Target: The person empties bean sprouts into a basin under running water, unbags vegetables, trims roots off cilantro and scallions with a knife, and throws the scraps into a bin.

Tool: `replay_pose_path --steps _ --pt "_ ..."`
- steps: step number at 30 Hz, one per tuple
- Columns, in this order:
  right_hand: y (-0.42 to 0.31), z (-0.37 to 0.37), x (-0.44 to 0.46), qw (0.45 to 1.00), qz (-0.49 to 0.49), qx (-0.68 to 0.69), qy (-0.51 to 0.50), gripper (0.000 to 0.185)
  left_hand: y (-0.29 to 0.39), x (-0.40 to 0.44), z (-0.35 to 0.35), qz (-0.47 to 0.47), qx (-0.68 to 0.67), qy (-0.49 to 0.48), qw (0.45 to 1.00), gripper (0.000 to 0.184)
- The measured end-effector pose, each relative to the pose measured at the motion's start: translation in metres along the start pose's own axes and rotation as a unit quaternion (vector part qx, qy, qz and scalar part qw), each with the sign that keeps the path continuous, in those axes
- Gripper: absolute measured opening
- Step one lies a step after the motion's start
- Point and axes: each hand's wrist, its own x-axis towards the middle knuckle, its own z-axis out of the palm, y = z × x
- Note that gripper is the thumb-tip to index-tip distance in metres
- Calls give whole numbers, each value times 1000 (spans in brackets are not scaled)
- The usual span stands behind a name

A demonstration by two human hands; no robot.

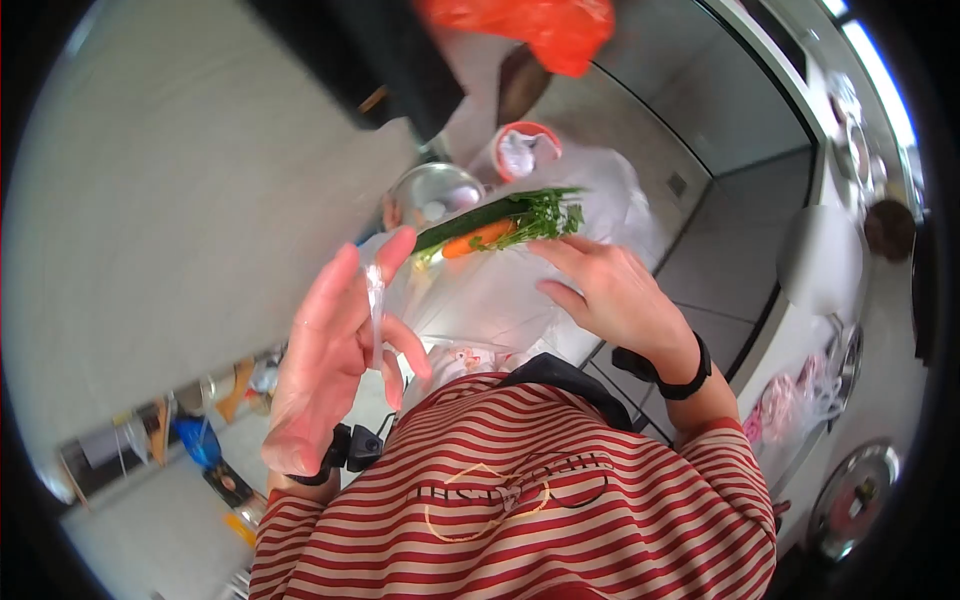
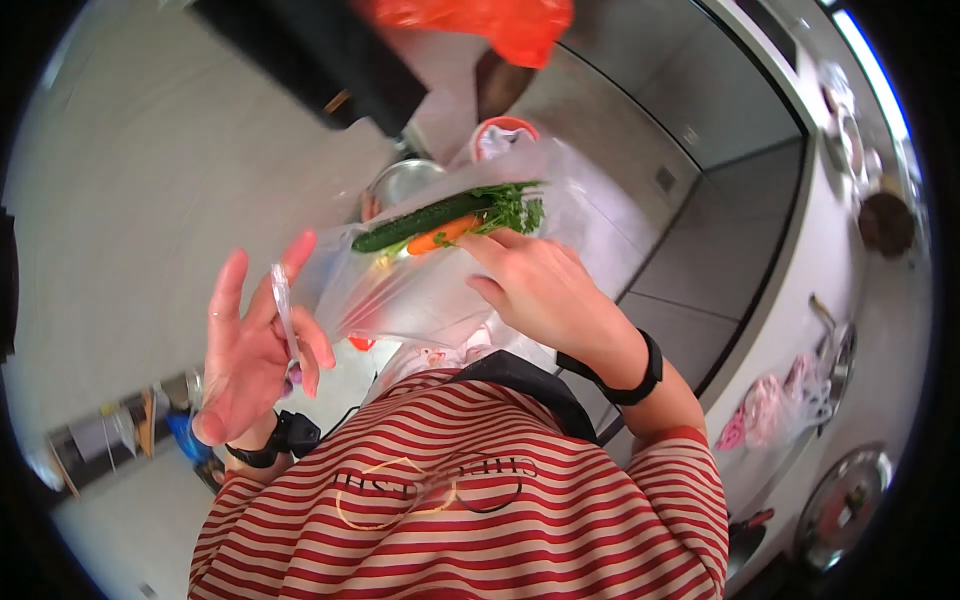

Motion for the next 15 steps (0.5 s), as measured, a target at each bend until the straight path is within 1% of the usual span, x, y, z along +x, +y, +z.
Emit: replay_pose_path --steps 2,3,4,6,7,8,9,10,12,13,14,15 --pt "9 -16 15 990 -63 82 94 22 -1 42 10 11 13 -77 997 128" --pt "28 -14 31 990 -72 98 67 18 5 67 18 0 29 -147 989 121" --pt "57 1 53 989 -81 115 43 14 1 89 24 -4 30 -174 984 121" --pt "123 50 96 992 79 68 -65 25 -3 133 38 40 -8 -261 964 122" --pt "163 81 104 995 94 28 19 28 3 154 46 48 18 -307 950 122" --pt "190 97 107 989 107 -16 100 31 4 172 53 54 17 -330 942 122" --pt "180 60 95 982 169 40 79 35 4 188 60 56 1 -352 934 123" --pt "190 58 90 978 184 43 94 35 1 203 67 54 -17 -371 927 123" --pt "220 58 78 981 117 13 157 30 -13 237 84 54 -24 -411 910 123" --pt "239 60 74 972 172 105 122 30 -17 249 97 28 -25 -413 910 122" --pt "266 61 73 952 220 193 92 33 -21 262 110 10 -26 -417 909 122" --pt "301 82 72 945 170 233 157 36 -28 280 123 16 -35 -454 890 121"
